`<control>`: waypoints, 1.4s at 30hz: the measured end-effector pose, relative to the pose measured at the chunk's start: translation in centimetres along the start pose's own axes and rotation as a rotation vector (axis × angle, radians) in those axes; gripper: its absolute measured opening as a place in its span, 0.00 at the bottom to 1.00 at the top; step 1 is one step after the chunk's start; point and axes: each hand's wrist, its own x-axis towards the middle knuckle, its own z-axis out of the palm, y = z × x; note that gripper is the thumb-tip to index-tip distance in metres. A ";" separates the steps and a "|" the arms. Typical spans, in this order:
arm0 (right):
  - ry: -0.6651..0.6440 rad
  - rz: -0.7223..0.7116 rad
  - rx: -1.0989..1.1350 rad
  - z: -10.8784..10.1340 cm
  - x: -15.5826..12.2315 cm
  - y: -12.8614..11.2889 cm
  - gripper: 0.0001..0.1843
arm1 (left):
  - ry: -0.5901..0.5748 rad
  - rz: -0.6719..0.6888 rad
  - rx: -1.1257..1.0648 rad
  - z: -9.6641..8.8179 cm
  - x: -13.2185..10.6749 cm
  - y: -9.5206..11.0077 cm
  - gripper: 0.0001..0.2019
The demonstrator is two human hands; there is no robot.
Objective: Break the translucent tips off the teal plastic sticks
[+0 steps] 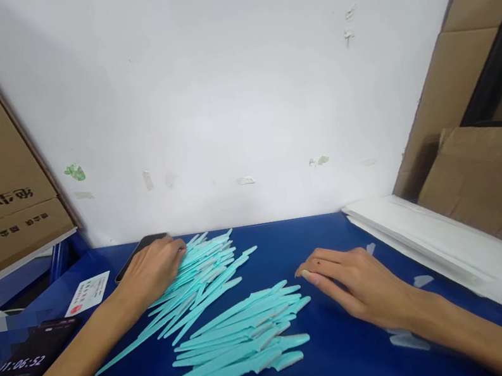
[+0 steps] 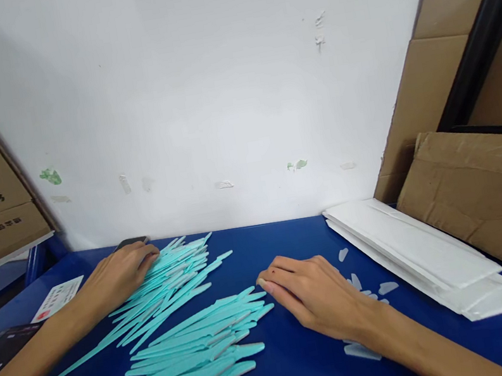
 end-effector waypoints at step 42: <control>-0.062 0.378 -0.316 -2.2 -0.3 6.0 0.17 | -0.093 0.450 -0.177 0.9 -4.0 9.3 0.15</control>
